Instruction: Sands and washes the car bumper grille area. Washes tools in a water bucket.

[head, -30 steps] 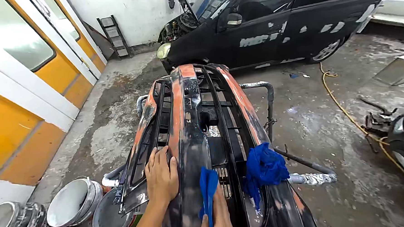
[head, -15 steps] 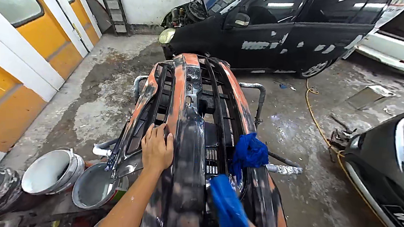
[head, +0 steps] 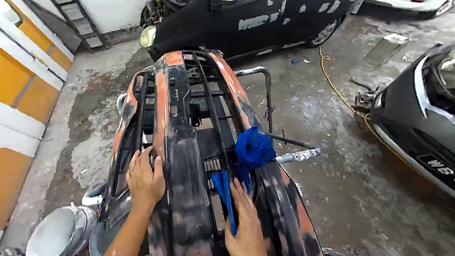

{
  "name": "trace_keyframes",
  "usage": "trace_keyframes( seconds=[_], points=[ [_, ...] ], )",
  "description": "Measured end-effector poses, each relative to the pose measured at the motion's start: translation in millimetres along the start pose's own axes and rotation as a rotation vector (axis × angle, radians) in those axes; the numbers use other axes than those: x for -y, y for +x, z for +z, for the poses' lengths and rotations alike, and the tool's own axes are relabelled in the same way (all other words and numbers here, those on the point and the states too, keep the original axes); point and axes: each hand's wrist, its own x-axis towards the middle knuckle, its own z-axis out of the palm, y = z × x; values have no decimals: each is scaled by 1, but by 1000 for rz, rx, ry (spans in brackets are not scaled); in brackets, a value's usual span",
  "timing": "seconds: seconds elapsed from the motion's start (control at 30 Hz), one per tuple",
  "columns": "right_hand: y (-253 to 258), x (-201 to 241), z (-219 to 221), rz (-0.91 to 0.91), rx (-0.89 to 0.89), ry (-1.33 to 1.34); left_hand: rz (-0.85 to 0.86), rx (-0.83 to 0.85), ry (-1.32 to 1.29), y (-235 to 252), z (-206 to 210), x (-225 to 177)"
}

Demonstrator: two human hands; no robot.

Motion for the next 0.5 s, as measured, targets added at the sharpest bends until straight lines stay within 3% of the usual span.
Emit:
trace_keyframes(
  seconds=[0.13, 0.33, 0.5],
  points=[
    [24, -2, 10, -47, -26, 47, 3, -16, 17, 2, 3, -4],
    [193, 37, 27, 116, 270, -115, 26, -67, 8, 6, 6, -2],
    [313, 47, 47, 206, 299, -156, 25, -36, 1, 8, 9, -7]
  ],
)
